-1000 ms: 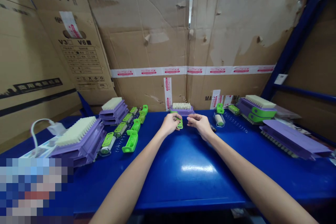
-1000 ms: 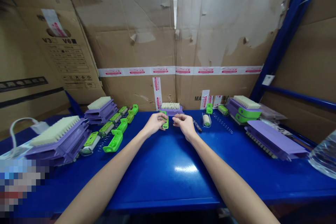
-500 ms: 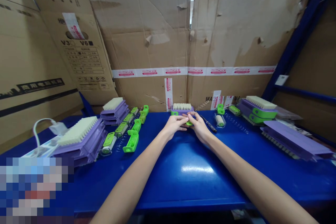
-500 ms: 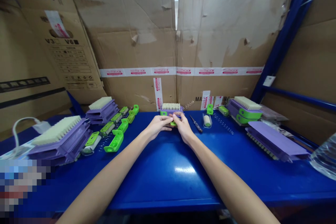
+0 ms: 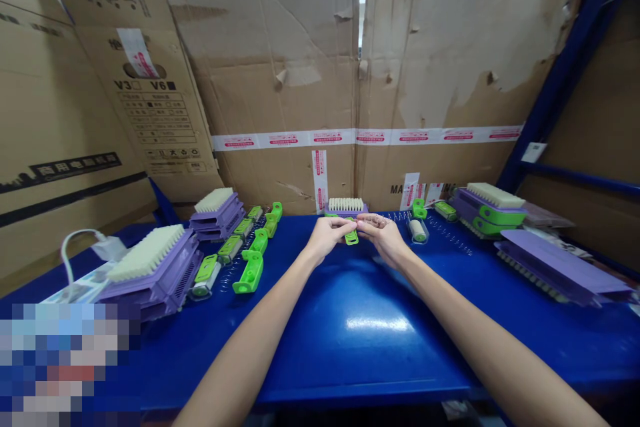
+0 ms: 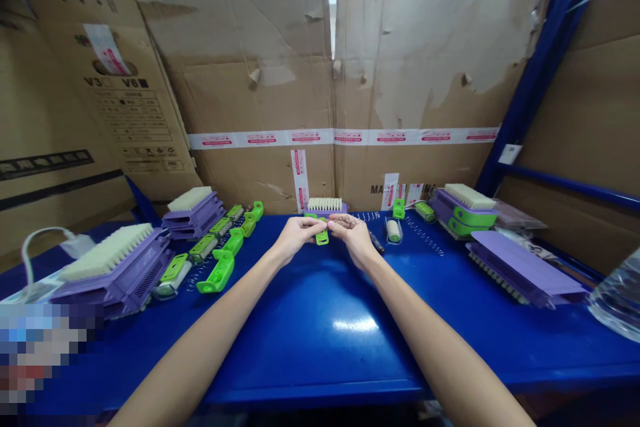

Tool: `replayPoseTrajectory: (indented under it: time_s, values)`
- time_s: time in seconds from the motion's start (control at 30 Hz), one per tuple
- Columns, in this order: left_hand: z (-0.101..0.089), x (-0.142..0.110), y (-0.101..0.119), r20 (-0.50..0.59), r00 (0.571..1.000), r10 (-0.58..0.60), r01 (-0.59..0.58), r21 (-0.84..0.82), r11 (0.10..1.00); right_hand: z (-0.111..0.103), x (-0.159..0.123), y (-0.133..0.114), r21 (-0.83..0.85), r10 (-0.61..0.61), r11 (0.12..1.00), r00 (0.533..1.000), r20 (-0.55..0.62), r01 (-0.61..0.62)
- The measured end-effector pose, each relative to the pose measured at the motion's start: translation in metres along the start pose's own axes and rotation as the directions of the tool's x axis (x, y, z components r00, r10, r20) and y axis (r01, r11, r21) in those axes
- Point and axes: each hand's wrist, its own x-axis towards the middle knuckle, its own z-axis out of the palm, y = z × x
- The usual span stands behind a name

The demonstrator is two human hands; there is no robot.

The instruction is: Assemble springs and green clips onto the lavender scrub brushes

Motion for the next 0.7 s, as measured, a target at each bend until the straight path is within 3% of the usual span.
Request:
replayPoseTrajectory:
  time_s: [0.43,0.7]
  values:
    - [0.0026,-0.0027,0.0055,0.0,1.0,-0.003,0.003,0.1,0.995,0.0002,-0.0018,-0.0041,0.068,0.027,0.997,0.998,0.053,-0.03]
    - [0.0022,-0.0013,0.0049,0.005,1.0,0.011,-0.011,0.031,0.999,-0.0021,0.0023,-0.0064,0.149,0.074,0.985,0.996,0.057,-0.082]
